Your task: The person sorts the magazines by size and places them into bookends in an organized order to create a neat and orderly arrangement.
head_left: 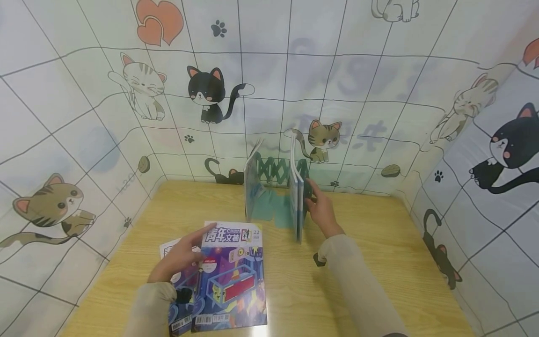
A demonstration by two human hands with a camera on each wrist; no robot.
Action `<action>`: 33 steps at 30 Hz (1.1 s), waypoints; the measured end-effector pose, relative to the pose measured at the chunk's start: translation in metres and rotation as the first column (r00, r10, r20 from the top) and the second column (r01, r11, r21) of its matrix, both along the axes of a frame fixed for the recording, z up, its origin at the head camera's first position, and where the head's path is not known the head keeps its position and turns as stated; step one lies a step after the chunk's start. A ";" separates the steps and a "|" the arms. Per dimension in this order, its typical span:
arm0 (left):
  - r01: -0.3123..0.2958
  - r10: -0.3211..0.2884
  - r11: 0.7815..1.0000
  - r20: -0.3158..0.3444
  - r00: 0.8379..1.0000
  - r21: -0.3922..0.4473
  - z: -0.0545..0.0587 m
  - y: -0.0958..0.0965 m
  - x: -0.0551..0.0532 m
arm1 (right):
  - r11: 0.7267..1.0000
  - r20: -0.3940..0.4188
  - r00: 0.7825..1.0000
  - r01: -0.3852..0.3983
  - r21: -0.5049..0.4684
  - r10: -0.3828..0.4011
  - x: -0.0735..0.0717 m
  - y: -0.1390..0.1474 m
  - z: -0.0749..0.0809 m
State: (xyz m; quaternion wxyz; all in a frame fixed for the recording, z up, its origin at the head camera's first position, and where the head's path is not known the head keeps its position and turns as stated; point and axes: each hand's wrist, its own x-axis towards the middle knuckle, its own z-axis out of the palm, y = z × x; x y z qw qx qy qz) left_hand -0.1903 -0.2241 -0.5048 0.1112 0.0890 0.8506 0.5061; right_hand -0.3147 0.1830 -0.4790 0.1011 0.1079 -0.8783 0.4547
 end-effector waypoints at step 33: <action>-0.125 0.028 0.970 -0.412 0.911 -0.211 0.044 0.050 -0.006 | 1.000 0.003 1.000 0.000 -0.015 0.000 -0.002 0.002 -0.003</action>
